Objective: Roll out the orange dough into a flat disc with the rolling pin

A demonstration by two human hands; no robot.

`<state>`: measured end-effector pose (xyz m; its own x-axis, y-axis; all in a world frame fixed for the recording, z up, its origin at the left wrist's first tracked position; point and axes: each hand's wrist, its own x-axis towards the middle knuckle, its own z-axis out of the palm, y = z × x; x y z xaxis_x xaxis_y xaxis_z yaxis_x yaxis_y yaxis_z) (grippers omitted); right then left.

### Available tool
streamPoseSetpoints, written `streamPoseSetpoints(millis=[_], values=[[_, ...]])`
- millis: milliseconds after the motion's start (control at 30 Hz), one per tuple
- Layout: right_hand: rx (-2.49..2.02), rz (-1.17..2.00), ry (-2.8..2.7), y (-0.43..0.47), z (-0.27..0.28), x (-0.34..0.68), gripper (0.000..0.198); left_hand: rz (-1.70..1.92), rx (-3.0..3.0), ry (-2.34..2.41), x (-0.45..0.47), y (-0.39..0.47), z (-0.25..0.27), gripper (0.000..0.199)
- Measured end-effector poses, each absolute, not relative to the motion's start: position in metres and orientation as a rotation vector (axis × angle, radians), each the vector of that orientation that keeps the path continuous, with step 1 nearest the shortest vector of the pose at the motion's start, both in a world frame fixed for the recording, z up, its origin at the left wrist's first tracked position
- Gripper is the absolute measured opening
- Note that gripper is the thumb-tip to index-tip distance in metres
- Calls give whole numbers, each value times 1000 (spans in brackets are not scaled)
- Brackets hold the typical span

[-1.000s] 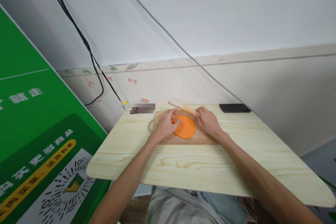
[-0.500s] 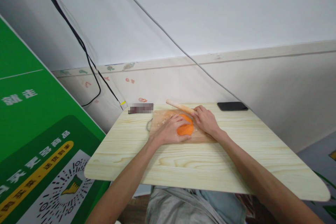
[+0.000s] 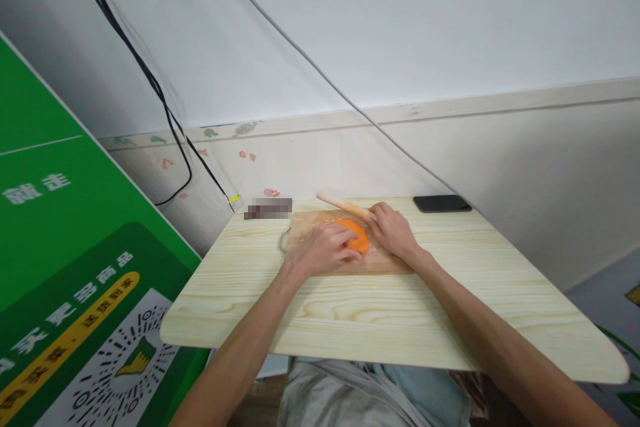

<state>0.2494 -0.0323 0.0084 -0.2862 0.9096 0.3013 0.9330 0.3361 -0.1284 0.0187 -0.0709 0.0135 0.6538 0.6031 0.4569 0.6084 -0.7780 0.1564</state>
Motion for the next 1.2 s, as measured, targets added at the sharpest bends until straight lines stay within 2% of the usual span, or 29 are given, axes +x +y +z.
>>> streamPoseSetpoints(millis=[167, 267, 400, 1200], values=[[-1642, -88, -2289, -34, 10, 249, 35, -611, -2869, -1050, 13, -77, 23, 7], [-1645, -97, -2275, -34, 10, 249, 34, -648, -2869, -1034, 16, -77, 21, 11], [-1668, -87, -2255, -33, 9, 249, 34, -812, -2834, -1044, 18, -74, 20, 20], [-1661, -74, -2207, -31, 7, 250, 35, -1632, -2130, -1626, 4, -53, 8, 11]])
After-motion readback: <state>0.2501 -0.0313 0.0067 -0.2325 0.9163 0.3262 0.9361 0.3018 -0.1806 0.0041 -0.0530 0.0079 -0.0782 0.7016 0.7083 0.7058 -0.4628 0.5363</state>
